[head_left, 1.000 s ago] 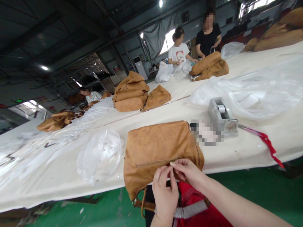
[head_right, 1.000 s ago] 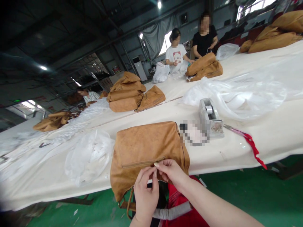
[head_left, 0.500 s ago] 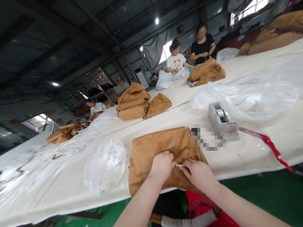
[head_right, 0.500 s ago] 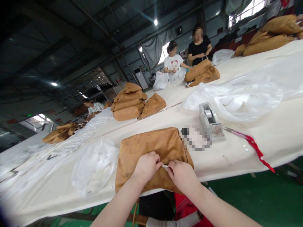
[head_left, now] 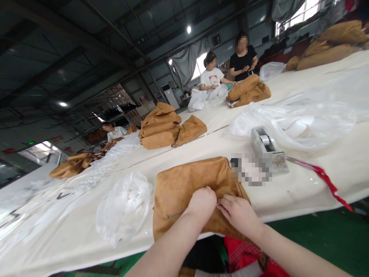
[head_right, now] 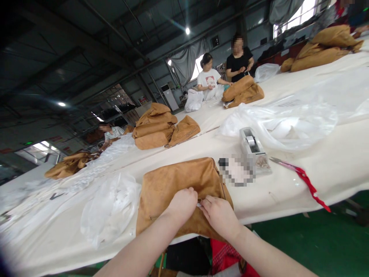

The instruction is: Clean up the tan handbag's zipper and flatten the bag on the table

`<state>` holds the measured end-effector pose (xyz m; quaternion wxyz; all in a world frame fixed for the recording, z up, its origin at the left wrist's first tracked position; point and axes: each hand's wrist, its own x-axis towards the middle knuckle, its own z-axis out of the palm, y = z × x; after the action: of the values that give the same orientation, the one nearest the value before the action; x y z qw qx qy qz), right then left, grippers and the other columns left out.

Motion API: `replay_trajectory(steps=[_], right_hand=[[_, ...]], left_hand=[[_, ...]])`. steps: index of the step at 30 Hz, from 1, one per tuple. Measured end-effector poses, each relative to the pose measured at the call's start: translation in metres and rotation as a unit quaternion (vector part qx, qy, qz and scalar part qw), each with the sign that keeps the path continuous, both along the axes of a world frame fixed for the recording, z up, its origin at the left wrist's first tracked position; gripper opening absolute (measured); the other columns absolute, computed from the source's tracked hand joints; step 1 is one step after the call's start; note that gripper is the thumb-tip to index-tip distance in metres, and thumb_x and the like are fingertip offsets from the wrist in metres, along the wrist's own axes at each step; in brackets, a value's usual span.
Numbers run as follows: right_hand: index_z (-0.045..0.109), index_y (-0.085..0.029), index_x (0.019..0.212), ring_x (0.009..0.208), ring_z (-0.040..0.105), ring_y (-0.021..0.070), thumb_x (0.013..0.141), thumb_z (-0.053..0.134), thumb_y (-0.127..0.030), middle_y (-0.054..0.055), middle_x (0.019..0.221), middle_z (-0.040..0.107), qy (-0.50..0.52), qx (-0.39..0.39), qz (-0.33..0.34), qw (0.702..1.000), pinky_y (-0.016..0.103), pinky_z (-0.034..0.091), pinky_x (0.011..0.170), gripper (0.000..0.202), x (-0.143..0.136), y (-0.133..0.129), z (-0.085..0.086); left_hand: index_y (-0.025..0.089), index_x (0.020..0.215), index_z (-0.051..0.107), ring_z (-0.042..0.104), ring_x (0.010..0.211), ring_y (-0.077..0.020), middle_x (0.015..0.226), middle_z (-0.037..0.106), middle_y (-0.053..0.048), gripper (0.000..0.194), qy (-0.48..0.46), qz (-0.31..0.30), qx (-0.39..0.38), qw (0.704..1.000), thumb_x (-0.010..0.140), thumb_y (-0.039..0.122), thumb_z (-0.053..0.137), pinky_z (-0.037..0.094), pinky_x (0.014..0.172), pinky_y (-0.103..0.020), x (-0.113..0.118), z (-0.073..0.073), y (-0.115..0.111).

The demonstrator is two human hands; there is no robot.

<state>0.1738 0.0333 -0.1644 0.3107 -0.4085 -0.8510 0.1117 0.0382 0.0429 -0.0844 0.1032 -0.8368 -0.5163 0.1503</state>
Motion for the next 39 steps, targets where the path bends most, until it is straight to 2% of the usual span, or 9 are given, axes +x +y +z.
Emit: replay_trajectory(steps=[6,10,14,21,28,29,31,34,39], right_hand=[[0.059,-0.018,0.085,0.076,0.060,0.0190,0.091,0.051,-0.011,0.004,0.081,0.061,0.011,0.022,-0.010,1.000,0.029,0.042,0.067,0.012,-0.005,0.006,-0.006],[0.054,-0.018,0.086,0.069,0.060,0.0182,0.092,0.056,-0.016,0.003,0.079,0.060,0.012,0.002,-0.052,0.999,0.028,0.040,0.060,0.006,-0.008,0.014,-0.002],[0.051,-0.019,0.085,0.067,0.061,0.0175,0.092,0.056,-0.017,0.002,0.078,0.059,0.032,-0.020,-0.062,0.997,0.028,0.039,0.058,0.009,-0.008,0.020,0.000],[0.051,-0.019,0.084,0.067,0.060,0.0182,0.093,0.052,-0.017,0.002,0.077,0.058,0.034,-0.019,-0.049,0.998,0.029,0.038,0.058,0.010,-0.007,0.025,-0.007],[0.051,-0.019,0.091,0.072,0.059,0.0188,0.090,0.051,-0.021,0.004,0.084,0.058,0.063,-0.023,-0.037,0.997,0.029,0.041,0.063,0.002,-0.002,0.015,0.001],[0.051,-0.019,0.093,0.073,0.059,0.0190,0.088,0.053,-0.022,0.004,0.087,0.057,0.062,-0.025,-0.037,0.997,0.030,0.041,0.064,0.007,-0.001,0.013,0.002],[0.050,-0.018,0.096,0.073,0.058,0.0195,0.084,0.056,-0.023,0.005,0.091,0.056,0.047,-0.028,-0.040,0.998,0.030,0.041,0.064,0.014,0.000,0.011,0.005],[0.050,-0.018,0.094,0.072,0.056,0.0196,0.082,0.057,-0.022,0.006,0.089,0.055,0.011,-0.034,-0.042,0.998,0.030,0.040,0.063,0.014,0.000,0.011,0.008],[0.050,-0.017,0.092,0.072,0.055,0.0197,0.085,0.054,-0.019,0.006,0.088,0.055,-0.014,-0.050,-0.043,0.998,0.030,0.037,0.062,0.009,-0.001,0.014,0.009]], left_hand=[[0.011,0.085,0.064,0.065,0.081,-0.0217,0.085,0.064,-0.011,0.017,-0.023,0.019,0.032,0.999,0.084,0.006,0.047,0.051,0.069,-0.031,-0.009,-0.007,-0.006],[0.019,0.079,0.061,0.061,0.079,-0.0165,0.083,0.063,-0.003,0.010,-0.131,0.048,0.058,0.989,0.083,0.017,0.053,0.049,0.073,-0.027,-0.023,-0.004,-0.008],[0.023,0.081,0.060,0.059,0.080,-0.0153,0.084,0.062,0.000,0.002,-0.233,0.046,0.048,0.970,0.080,0.023,0.058,0.045,0.071,-0.026,-0.031,-0.005,-0.012],[0.024,0.076,0.058,0.058,0.078,-0.0144,0.080,0.061,0.002,0.012,-0.282,0.068,0.043,0.956,0.078,0.033,0.065,0.044,0.069,-0.026,-0.036,-0.018,-0.005],[0.024,0.078,0.057,0.057,0.076,-0.0151,0.078,0.059,0.001,0.004,-0.297,0.101,0.055,0.948,0.077,0.024,0.062,0.044,0.069,-0.027,-0.032,-0.020,-0.006],[0.024,0.078,0.057,0.057,0.077,-0.0155,0.079,0.059,0.000,0.003,-0.299,0.106,0.067,0.946,0.078,0.023,0.060,0.045,0.070,-0.028,-0.030,-0.022,-0.008],[0.023,0.081,0.056,0.056,0.081,-0.0170,0.083,0.059,-0.001,0.001,-0.302,0.107,0.096,0.942,0.081,0.023,0.056,0.046,0.074,-0.029,-0.026,-0.027,-0.012],[0.022,0.084,0.054,0.055,0.087,-0.0203,0.087,0.058,-0.005,0.004,-0.291,0.114,0.148,0.938,0.085,0.024,0.050,0.047,0.081,-0.034,-0.019,-0.038,-0.017],[0.019,0.090,0.053,0.054,0.090,-0.0257,0.089,0.056,-0.009,0.010,-0.243,0.176,0.218,0.929,0.082,0.017,0.048,0.047,0.082,-0.040,-0.003,-0.056,-0.007]])
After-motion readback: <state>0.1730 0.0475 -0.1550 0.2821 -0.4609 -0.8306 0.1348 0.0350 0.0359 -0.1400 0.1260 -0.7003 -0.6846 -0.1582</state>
